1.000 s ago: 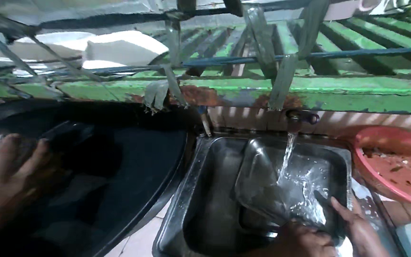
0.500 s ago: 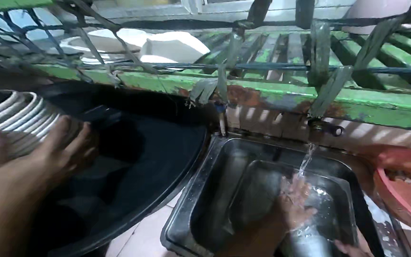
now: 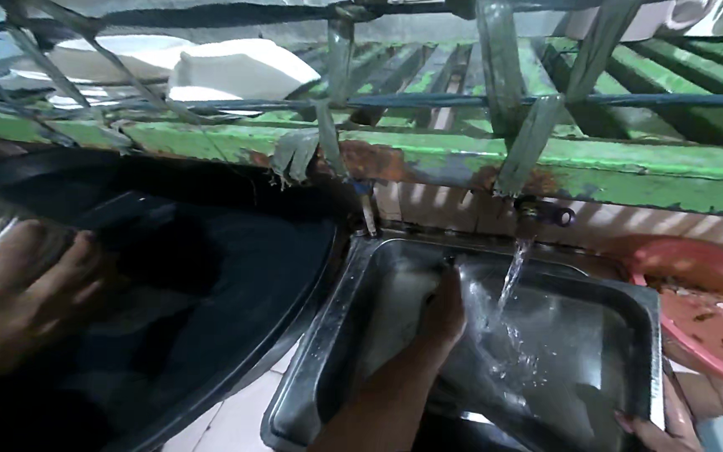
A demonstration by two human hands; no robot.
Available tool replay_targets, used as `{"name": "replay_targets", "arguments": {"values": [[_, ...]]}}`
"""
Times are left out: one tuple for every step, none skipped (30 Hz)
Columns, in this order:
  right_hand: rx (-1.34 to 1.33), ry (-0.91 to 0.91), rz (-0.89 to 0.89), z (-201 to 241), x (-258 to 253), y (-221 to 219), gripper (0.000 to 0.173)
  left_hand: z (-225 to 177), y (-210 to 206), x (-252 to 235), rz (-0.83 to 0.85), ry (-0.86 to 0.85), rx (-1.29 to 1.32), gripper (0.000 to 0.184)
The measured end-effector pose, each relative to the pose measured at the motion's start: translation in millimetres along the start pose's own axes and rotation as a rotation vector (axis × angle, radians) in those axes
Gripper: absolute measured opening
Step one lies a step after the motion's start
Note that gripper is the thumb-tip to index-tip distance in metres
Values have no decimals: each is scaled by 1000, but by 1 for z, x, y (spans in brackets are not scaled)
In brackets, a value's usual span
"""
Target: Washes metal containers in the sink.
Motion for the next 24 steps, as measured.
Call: {"name": "replay_targets", "arguments": {"values": [[-11, 1, -10, 1, -2, -2, 87, 0, -11, 14, -15, -54, -54, 68], [-7, -3, -22, 2, -4, -4, 87, -2, -24, 28, -5, -118, -125, 69], [7, -6, -30, 2, -5, -6, 87, -3, -35, 39, 28, -141, -140, 75], [23, -6, -39, 1, -6, -9, 88, -5, -47, 47, 59, -104, -116, 80], [35, -9, -35, -3, -6, -12, 88, -10, -59, 53, 62, -40, -39, 83], [43, -16, -28, -6, -5, -15, 88, -23, -68, 57, 57, -6, 73, 84], [35, -29, -23, -7, -5, -20, 88, -40, -74, 58, 96, -16, 177, 86], [26, -34, -22, -8, -6, -22, 87, -59, -78, 59, 253, -88, 292, 86], [17, -35, -19, -10, -6, -23, 87, -74, -80, 62, 361, -189, 372, 81], [10, -33, -11, -11, -7, -21, 86, -80, -79, 65, 388, -305, 400, 73], [14, -40, -9, -10, -8, -17, 85, -74, -77, 68, 350, -398, 342, 63], [30, -48, -8, -7, -9, -11, 84, -57, -73, 70, 277, -425, 219, 56], [48, -64, -6, -4, -12, -3, 83, -33, -63, 71, 227, -364, 104, 57], [71, -82, 3, -1, -14, 5, 81, -11, -47, 70, 193, -249, 58, 65], [89, -119, 17, 0, -17, 12, 80, 7, -31, 68, 197, -110, 52, 75], [89, -169, 27, -2, -21, 18, 80, 19, -15, 67, 209, 42, 128, 81], [81, -217, 42, -5, -25, 22, 79, 27, -3, 70, 207, 191, 306, 84], [66, -254, 59, -11, -31, 23, 77, 31, 6, 79, 208, 344, 551, 80], [47, -288, 74, -17, -37, 22, 76, 30, 15, 92, 198, 506, 766, 71], [42, -316, 101, -20, -43, 19, 78, 30, 23, 103, 169, 640, 926, 64], [55, -343, 120, -24, -51, 13, 79, 33, 29, 109, 136, 717, 1010, 61], [84, -371, 132, -28, -59, 6, 78, 36, 34, 113, 93, 741, 1045, 61], [129, -402, 140, -34, -68, -3, 77, 38, 42, 114, 60, 724, 1046, 69], [173, -430, 141, -39, -78, -12, 76, 37, 55, 114, 17, 694, 1020, 75]]}}
Point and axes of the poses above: each hand's wrist, its own x-axis away from the middle knuckle, its own y-axis out of the back of the hand, z = x × y, the point moved 5 cm from there along -x, towards the middle knuckle, and after that the axes turned 12 degrees about -y, right-handed, at the moved point
